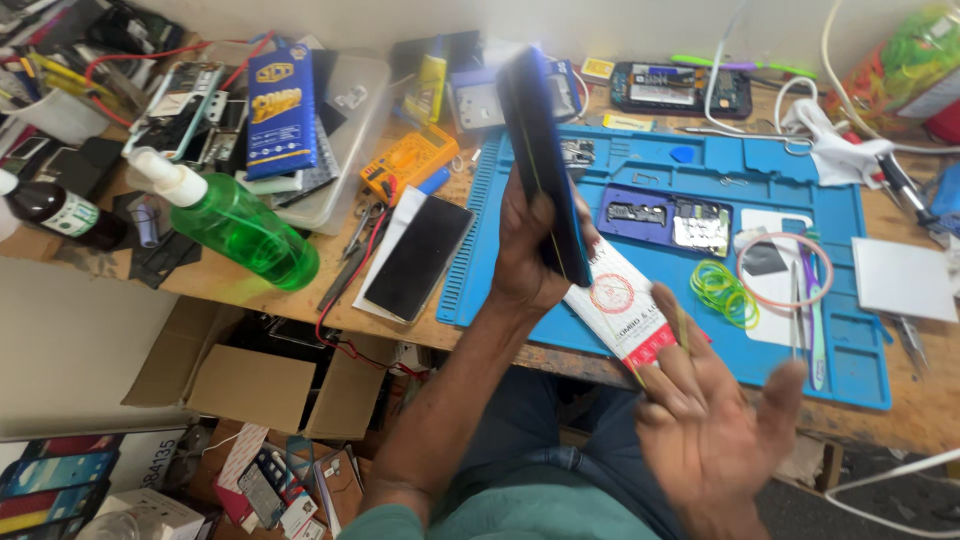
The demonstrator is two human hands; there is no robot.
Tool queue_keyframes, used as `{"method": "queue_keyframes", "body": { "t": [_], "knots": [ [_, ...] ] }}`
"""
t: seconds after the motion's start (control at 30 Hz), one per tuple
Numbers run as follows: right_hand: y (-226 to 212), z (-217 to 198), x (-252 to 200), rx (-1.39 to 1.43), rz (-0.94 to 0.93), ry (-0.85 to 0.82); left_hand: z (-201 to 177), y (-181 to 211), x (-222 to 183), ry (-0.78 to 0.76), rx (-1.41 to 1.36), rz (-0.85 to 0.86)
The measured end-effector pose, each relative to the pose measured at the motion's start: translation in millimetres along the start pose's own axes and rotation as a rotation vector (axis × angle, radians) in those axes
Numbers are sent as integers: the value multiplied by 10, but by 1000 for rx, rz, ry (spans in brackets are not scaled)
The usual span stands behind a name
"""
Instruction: The person wraps several rubber bands around a mobile phone to secure the screen assembly to the housing.
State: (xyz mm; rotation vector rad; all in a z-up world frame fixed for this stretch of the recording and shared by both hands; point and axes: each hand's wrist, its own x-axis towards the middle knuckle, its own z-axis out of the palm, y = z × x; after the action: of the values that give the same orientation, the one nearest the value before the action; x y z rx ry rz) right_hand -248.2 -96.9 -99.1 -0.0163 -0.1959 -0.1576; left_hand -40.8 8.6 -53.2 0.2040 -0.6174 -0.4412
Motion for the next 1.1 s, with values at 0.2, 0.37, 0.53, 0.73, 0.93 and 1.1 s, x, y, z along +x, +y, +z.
{"method": "queue_keyframes", "body": {
  "t": [0.2,0.37,0.53,0.73,0.93,1.1],
  "knots": [
    [-226,420,286,-282,181,-38,-144,357,-221,-409,1237,-96],
    [-476,637,266,-656,224,11,-315,383,-346,-496,1300,-404],
    [-539,512,238,-815,185,28,-292,285,-511,-316,1235,-103],
    [-19,79,15,-1768,359,-82,-135,93,-311,286,365,-79],
    [330,-330,-4,-431,48,124,-5,8,-376,420,134,-145],
    [279,-90,-104,-33,-203,212,7,-157,-502,216,-33,-163]
  ]
}}
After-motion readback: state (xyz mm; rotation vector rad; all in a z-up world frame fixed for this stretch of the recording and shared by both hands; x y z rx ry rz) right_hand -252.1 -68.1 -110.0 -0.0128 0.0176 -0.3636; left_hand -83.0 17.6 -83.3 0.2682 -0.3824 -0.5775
